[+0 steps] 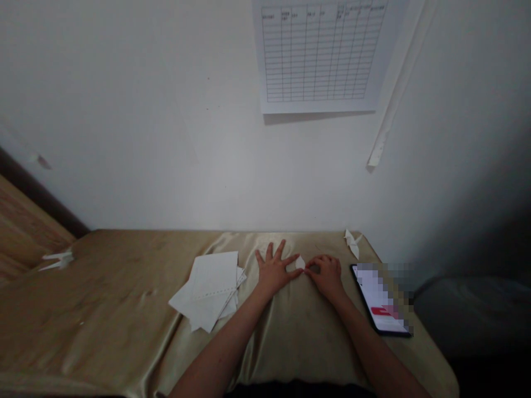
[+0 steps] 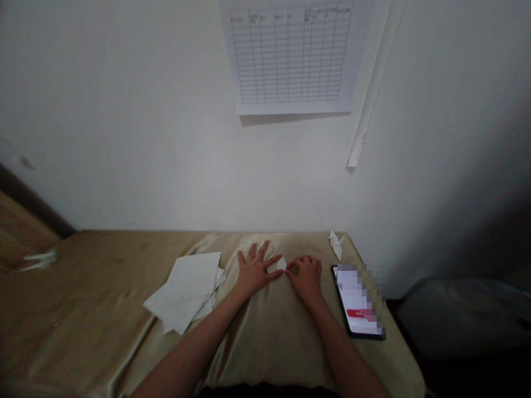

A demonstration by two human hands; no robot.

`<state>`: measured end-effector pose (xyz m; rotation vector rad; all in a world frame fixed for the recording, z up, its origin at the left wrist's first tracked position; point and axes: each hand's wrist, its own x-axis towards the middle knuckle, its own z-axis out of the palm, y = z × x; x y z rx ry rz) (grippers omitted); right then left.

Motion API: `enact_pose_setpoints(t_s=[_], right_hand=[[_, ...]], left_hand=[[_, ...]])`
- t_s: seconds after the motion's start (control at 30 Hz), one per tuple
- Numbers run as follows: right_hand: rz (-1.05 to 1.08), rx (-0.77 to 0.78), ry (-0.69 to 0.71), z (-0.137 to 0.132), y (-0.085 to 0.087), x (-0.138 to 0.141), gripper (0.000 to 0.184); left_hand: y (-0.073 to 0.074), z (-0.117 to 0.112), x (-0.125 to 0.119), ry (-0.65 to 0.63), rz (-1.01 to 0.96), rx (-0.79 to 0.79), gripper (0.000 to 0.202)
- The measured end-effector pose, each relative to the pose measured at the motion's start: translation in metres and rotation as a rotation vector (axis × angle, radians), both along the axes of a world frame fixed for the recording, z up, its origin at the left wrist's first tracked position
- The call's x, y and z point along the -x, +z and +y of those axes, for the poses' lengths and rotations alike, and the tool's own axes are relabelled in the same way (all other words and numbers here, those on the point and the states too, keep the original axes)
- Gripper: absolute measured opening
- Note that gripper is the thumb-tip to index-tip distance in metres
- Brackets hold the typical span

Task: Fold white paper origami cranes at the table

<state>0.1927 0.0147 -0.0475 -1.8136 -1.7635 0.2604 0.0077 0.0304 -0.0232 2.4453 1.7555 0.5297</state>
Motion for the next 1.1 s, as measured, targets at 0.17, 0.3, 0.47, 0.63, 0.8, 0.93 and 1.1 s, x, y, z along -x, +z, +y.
enact_pose_setpoints(t_s=[0.17,0.3,0.47,0.63,0.8,0.93,1.1], right_hand=[[0.008,0.002,0.011,-0.0019,0.0025,0.0003,0.011],[0.013,0.003,-0.002,-0.0011,0.0021,0.0006,0.009],[0.039,-0.023,0.009,0.0031,-0.0023,-0.0016,0.007],[0.056,-0.029,0.020,0.0065,-0.0065,-0.0046,0.007],[0.056,-0.038,0.016,0.0054,-0.0062,-0.0048,0.007],[0.054,-0.025,0.017,0.0047,-0.0047,-0.0044,0.008],[0.050,-0.017,0.001,0.0043,-0.0032,-0.0031,0.007]], left_hand=[[0.0000,0.0006,0.0019,-0.026,0.010,-0.026,0.052],[0.0000,-0.0010,0.0016,-0.050,0.009,-0.061,0.052],[0.0049,-0.0014,0.0030,-0.133,-0.002,-0.114,0.044],[0.0055,-0.0003,0.0036,-0.167,-0.030,-0.055,0.021],[0.0028,0.0005,0.0012,-0.101,-0.017,-0.047,0.021],[0.0022,0.0011,0.0010,-0.058,-0.006,-0.054,0.032],[0.0046,0.0033,0.0009,-0.062,0.027,-0.048,0.040]])
